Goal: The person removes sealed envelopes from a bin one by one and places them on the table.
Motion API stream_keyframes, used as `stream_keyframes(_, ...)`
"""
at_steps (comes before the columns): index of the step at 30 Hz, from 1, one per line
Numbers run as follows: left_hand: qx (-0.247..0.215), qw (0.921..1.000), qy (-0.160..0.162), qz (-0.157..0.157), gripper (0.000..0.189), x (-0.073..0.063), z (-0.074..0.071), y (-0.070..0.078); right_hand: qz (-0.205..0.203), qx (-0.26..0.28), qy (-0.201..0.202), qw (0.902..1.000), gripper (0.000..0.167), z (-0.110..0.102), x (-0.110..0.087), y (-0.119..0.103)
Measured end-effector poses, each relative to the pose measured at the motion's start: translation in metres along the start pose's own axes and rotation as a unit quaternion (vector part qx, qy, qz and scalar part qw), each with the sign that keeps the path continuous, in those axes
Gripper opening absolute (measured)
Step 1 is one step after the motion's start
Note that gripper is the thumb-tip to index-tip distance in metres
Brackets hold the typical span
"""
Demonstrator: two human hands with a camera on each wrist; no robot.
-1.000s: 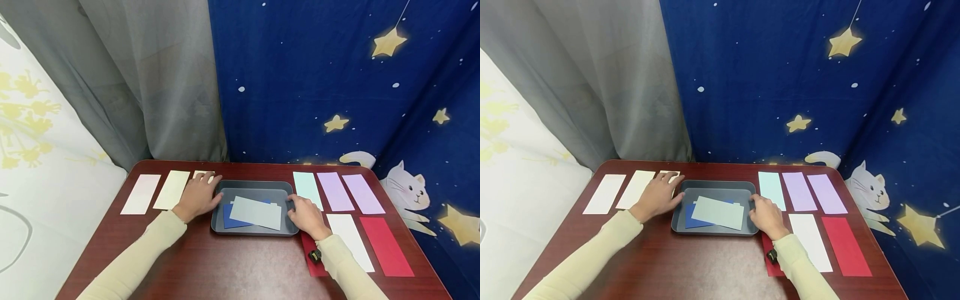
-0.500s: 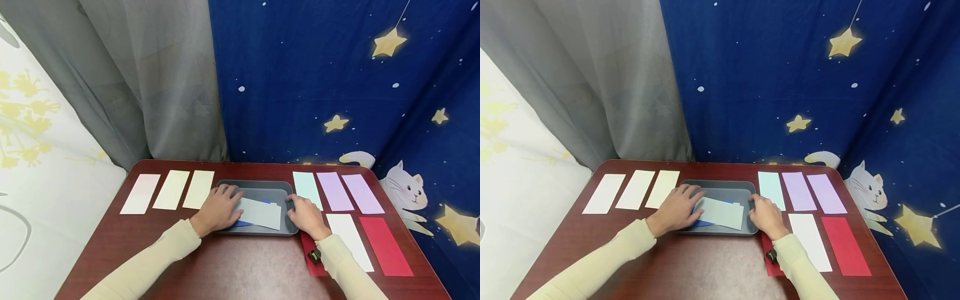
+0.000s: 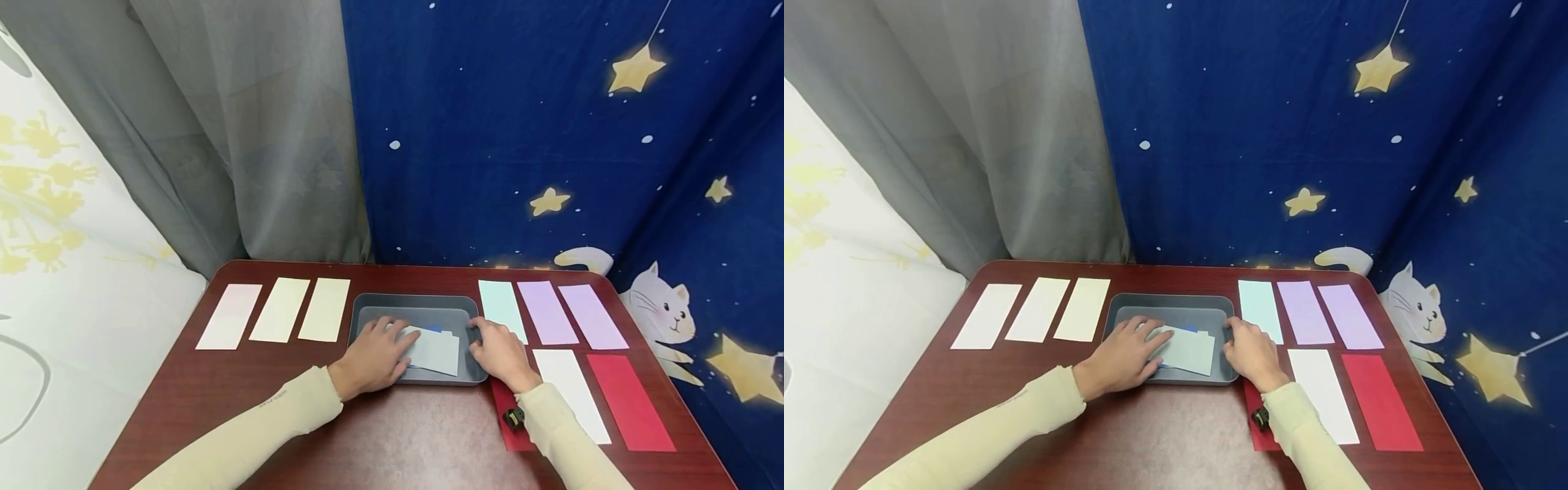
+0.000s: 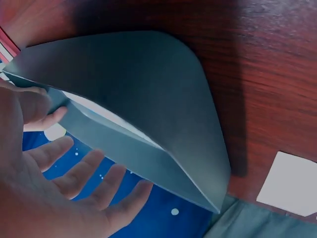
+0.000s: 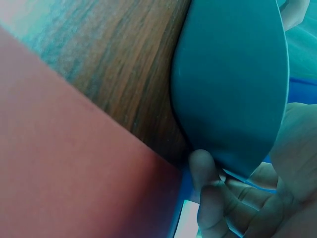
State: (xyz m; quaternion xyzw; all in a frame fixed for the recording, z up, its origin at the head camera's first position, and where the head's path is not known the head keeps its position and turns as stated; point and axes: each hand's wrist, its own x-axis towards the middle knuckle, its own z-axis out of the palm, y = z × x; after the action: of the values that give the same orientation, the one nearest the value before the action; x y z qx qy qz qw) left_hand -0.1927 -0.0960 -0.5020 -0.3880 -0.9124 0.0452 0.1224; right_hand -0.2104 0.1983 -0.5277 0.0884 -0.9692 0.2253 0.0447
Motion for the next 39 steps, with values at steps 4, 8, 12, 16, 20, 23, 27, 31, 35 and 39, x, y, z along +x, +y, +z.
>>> stream_keyframes(4, -0.012, 0.9998, -0.010, 0.012, 0.049, 0.006, 0.001, 0.000, 0.001, 0.002, 0.000, 1.0000, 0.040, 0.000, -0.001, 0.000)
stream_keyframes(8, -0.023, 0.9990, -0.033, 0.019, 0.052, 0.012, 0.004, -0.002, -0.001, 0.004, 0.002, 1.0000, 0.040, 0.000, -0.001, 0.000)
stream_keyframes(12, -0.034, 0.9969, -0.066, 0.023, 0.057, 0.017, 0.008, -0.005, -0.002, 0.005, 0.003, 1.0000, 0.040, 0.000, -0.001, 0.000)
stream_keyframes(16, -0.052, 0.9935, -0.099, 0.023, 0.062, 0.022, 0.009, -0.008, -0.003, 0.006, 0.004, 1.0000, 0.040, 0.000, -0.001, 0.000)
stream_keyframes(20, -0.074, 0.9895, -0.121, 0.024, 0.064, 0.025, 0.008, -0.011, -0.003, 0.006, 0.005, 1.0000, 0.040, 0.000, -0.001, 0.000)
stream_keyframes(23, -0.095, 0.9856, -0.138, 0.023, 0.066, 0.026, 0.010, -0.014, -0.005, 0.005, 0.005, 1.0000, 0.040, 0.000, -0.001, 0.000)
stream_keyframes(27, -0.123, 0.9794, -0.159, 0.020, 0.068, 0.028, 0.014, -0.017, -0.007, 0.004, 0.005, 1.0000, 0.039, 0.000, -0.001, 0.000)
stream_keyframes(31, -0.129, 0.9769, -0.169, 0.023, 0.068, 0.029, 0.017, -0.020, -0.007, 0.004, 0.005, 1.0000, 0.040, 0.000, -0.001, -0.001)
stream_keyframes(35, -0.116, 0.9798, -0.160, 0.034, 0.066, 0.029, 0.018, -0.022, -0.004, 0.005, 0.003, 1.0000, 0.040, -0.001, -0.001, -0.001)
stream_keyframes(39, -0.106, 0.9830, -0.144, 0.042, 0.064, 0.028, 0.017, -0.022, -0.002, 0.006, 0.001, 1.0000, 0.040, -0.001, -0.001, -0.001)
